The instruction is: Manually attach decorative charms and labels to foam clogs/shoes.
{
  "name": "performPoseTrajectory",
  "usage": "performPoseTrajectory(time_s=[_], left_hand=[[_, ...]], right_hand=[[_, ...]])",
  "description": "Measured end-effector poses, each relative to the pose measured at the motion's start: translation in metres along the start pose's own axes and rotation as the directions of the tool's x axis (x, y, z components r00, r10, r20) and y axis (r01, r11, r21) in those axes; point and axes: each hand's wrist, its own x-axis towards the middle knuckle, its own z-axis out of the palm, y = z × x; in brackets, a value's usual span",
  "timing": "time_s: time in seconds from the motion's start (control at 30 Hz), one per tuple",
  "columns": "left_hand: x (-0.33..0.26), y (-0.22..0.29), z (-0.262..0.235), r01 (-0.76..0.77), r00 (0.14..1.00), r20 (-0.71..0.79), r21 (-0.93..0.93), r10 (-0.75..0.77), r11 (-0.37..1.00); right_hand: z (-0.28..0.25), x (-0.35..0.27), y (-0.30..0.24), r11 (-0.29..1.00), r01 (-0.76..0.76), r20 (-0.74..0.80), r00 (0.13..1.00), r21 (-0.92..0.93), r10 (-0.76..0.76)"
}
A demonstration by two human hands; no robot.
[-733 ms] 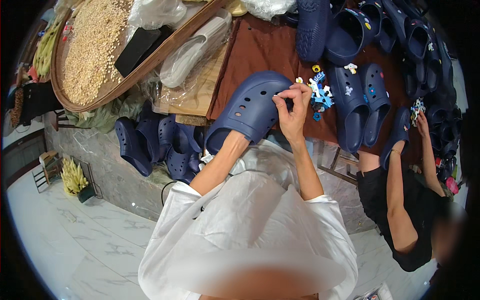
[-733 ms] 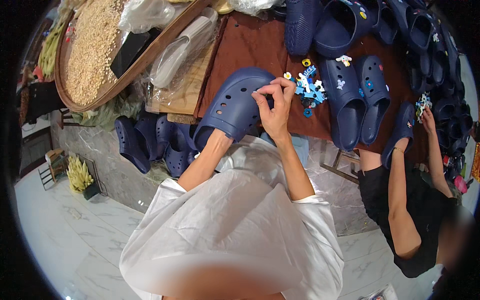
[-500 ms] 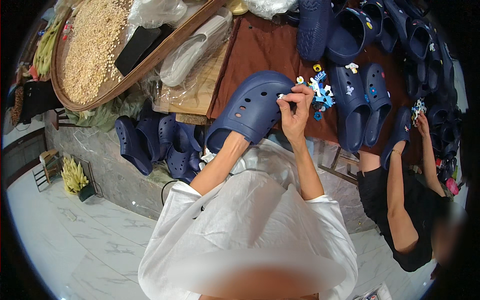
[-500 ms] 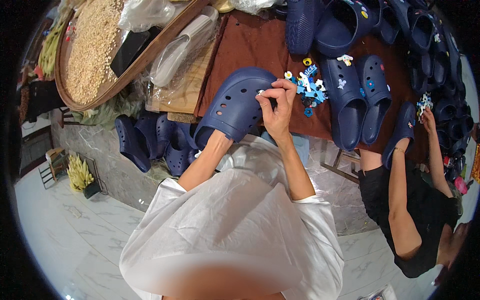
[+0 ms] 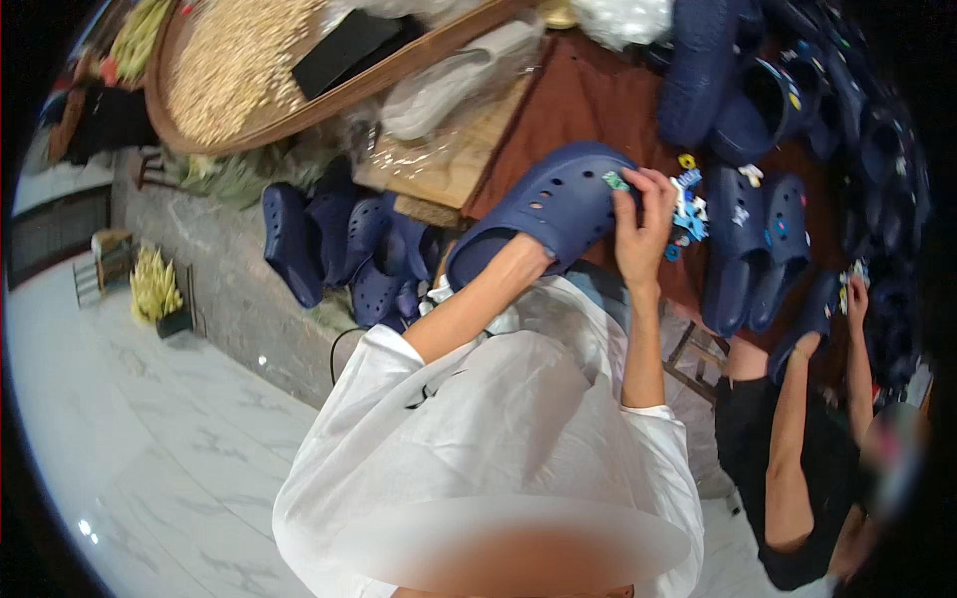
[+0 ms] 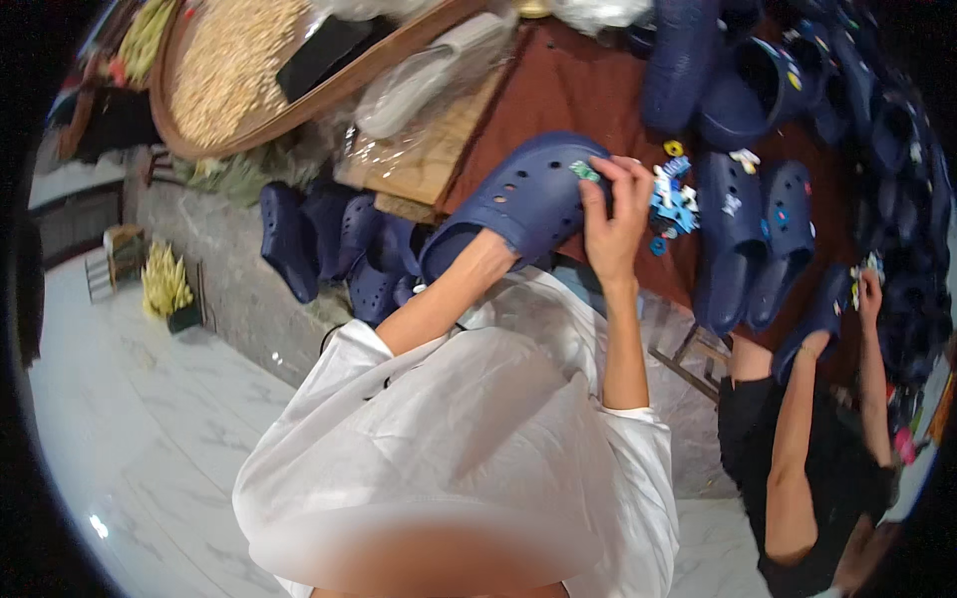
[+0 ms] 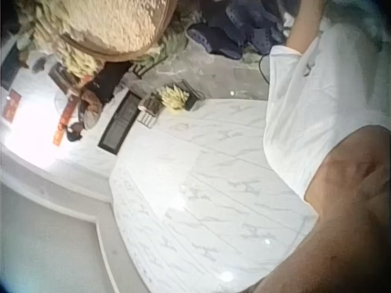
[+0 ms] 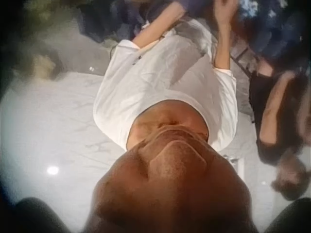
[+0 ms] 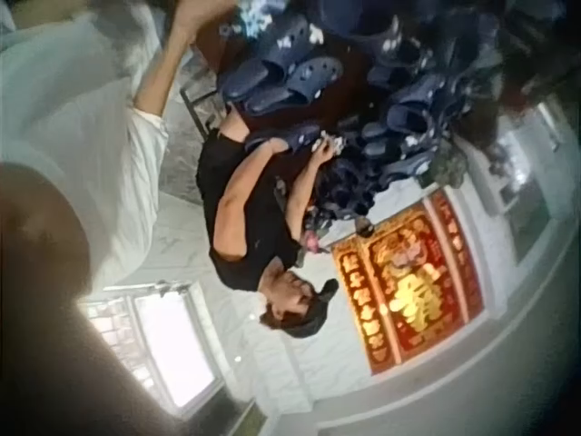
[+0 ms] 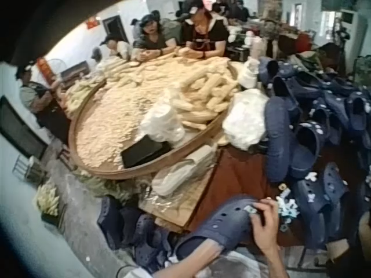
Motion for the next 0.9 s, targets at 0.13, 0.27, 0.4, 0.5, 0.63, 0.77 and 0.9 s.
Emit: performPoseTrajectory(time_s=[0.13,0.27,0.4,0.5,0.63,0.77,0.9], left_hand=[[0.000,0.016,-0.001,-0.003,0.998,0.052,0.349,-0.016,0.937],[-0.008,-0.015,-0.002,0.148,0.923,0.165,-0.986,-0.348,-0.073],[-0.018,-0.015,-0.007,0.117,0.915,0.154,-0.986,-0.373,-0.120],[-0.029,-0.011,-0.011,0.109,0.910,0.158,-0.983,-0.383,-0.148],[-0.070,0.023,-0.023,0.156,0.957,0.026,-0.887,-0.290,0.435],[-0.080,0.028,-0.024,0.113,0.985,0.026,-0.843,-0.169,0.526],[-0.078,0.020,-0.022,0.225,0.927,0.024,-0.832,-0.374,0.507]], right_hand=[[0.000,0.011,0.002,0.999,-0.029,0.002,1.000,-0.043,0.029],[0.015,0.016,0.011,0.997,-0.072,0.029,0.997,0.014,0.072],[0.024,0.015,0.019,0.995,-0.099,-0.010,0.995,0.009,0.099],[0.025,0.013,0.019,0.995,-0.087,-0.027,0.996,0.043,0.088],[0.023,0.011,0.016,0.996,-0.085,0.006,0.996,0.036,0.085],[0.015,0.008,0.010,0.998,-0.066,-0.022,0.998,0.018,0.066],[0.012,0.002,0.004,0.999,0.021,0.045,0.999,-0.040,-0.019]])
